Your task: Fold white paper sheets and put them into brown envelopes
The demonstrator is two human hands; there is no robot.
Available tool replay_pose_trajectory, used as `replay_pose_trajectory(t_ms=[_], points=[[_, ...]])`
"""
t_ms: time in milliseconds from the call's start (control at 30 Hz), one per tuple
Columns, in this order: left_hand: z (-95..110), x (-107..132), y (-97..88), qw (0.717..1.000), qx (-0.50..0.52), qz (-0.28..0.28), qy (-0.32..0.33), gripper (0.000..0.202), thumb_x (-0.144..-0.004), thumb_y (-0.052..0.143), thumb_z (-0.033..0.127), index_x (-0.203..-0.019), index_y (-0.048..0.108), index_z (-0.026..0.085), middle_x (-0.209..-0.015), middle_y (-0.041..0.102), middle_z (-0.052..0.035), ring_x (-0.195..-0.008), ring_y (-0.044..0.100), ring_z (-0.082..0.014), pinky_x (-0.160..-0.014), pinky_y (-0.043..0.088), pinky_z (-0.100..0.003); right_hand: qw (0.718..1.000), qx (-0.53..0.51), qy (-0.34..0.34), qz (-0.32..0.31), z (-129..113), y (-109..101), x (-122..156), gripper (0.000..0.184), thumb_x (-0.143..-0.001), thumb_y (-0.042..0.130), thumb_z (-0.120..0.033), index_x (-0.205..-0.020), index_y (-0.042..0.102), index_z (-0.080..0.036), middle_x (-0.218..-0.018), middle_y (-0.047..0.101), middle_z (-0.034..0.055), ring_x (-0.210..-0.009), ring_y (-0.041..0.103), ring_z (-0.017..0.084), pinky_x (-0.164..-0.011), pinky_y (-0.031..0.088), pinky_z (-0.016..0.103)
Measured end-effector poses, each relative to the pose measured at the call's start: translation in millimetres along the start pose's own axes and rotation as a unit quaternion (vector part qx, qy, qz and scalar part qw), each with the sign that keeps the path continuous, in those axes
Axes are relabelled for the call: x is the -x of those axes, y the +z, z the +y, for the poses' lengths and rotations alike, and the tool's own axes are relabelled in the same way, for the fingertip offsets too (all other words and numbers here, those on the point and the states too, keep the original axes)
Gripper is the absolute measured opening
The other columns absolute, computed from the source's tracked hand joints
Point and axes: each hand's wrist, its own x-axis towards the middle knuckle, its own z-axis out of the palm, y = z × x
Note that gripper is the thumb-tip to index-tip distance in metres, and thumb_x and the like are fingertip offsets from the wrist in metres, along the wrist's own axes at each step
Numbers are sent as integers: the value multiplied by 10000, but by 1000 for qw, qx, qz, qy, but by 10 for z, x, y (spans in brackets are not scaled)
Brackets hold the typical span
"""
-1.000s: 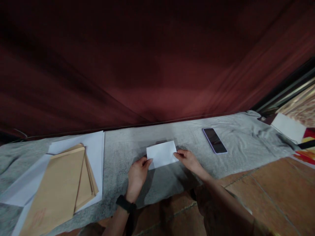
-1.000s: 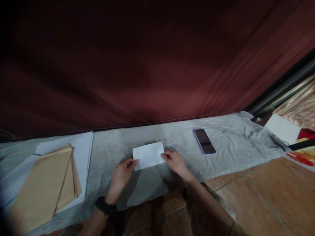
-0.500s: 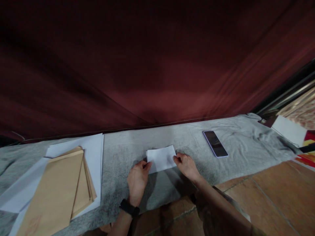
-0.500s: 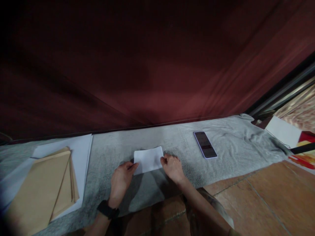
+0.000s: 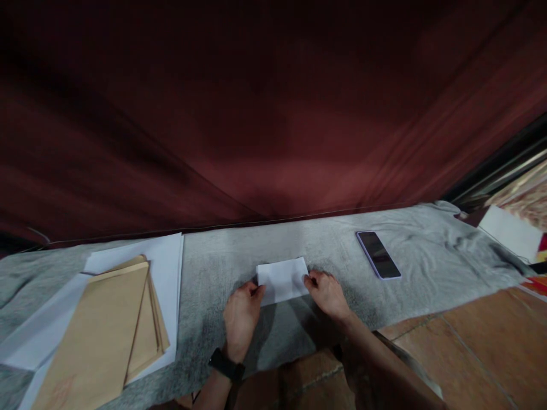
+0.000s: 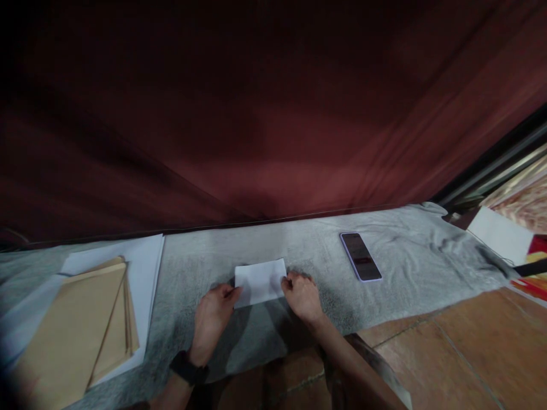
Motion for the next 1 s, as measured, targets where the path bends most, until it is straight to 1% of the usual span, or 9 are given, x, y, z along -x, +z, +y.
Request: replay_pose_trajectory(t_ms=[133, 300, 400, 533, 633, 800, 1000], points=[[5, -17, 4, 1000, -25, 13, 7, 323, -978, 478, 397, -871, 713, 204, -867, 771, -86, -815, 717, -217, -635, 397, -261, 1000, 3, -7, 12, 18, 31, -9, 310, -996, 475, -376, -801, 676, -245, -808, 769, 77, -814, 739, 234, -761, 492, 297], [-4, -38, 36, 998, -54, 23, 9, 332, -984, 456, 401, -891, 708, 206, -919, 775, -102, -867, 725, -236, -661, 422, -269, 1000, -3, -3, 12, 20, 41, -11, 296, -991, 482, -365, -819, 686, -237, -824, 774, 90, -829, 742, 242, -790, 493, 308], [-2, -38, 36, 998, -61, 21, 9, 340, -990, 440, 408, -914, 704, 208, -926, 775, -107, -889, 728, -246, -673, 426, -279, 1000, -2, -4, 16, 12, 36, -8, 296, -993, 479, -361, -828, 690, -235, -828, 776, 89, -830, 741, 231, -791, 492, 300], [21, -32, 9, 998, -67, 5, 3, 342, -998, 424, 399, -951, 699, 201, -953, 774, -123, -925, 730, -268, -698, 430, -300, 1000, 3, 4, 8, -5, 22, -9, 307, -1005, 460, -364, -875, 705, -231, -877, 783, 101, -866, 745, 246, -804, 494, 313], [32, -28, -3, 997, -72, -1, 0, 351, -1003, 411, 404, -962, 696, 204, -950, 773, -121, -916, 732, -272, -692, 426, -307, 1000, 4, 7, -1, -21, 5, -15, 295, -1005, 466, -359, -904, 709, -226, -900, 785, 105, -893, 744, 253, -831, 490, 320], [31, -22, 24, 996, -86, 15, 13, 336, -1005, 419, 401, -968, 689, 204, -958, 774, -107, -914, 733, -258, -696, 425, -303, 1000, 18, 4, -3, -49, -10, -9, 301, -1009, 455, -349, -913, 712, -223, -904, 784, 90, -913, 740, 249, -879, 482, 332], [64, -2, 47, 993, -118, 19, 9, 331, -1015, 402, 378, -991, 684, 205, -937, 778, -99, -899, 739, -252, -699, 442, -307, 999, 41, 5, 8, -65, -1, 8, 291, -1004, 458, -320, -908, 716, -228, -916, 786, 72, -921, 736, 239, -882, 476, 322]])
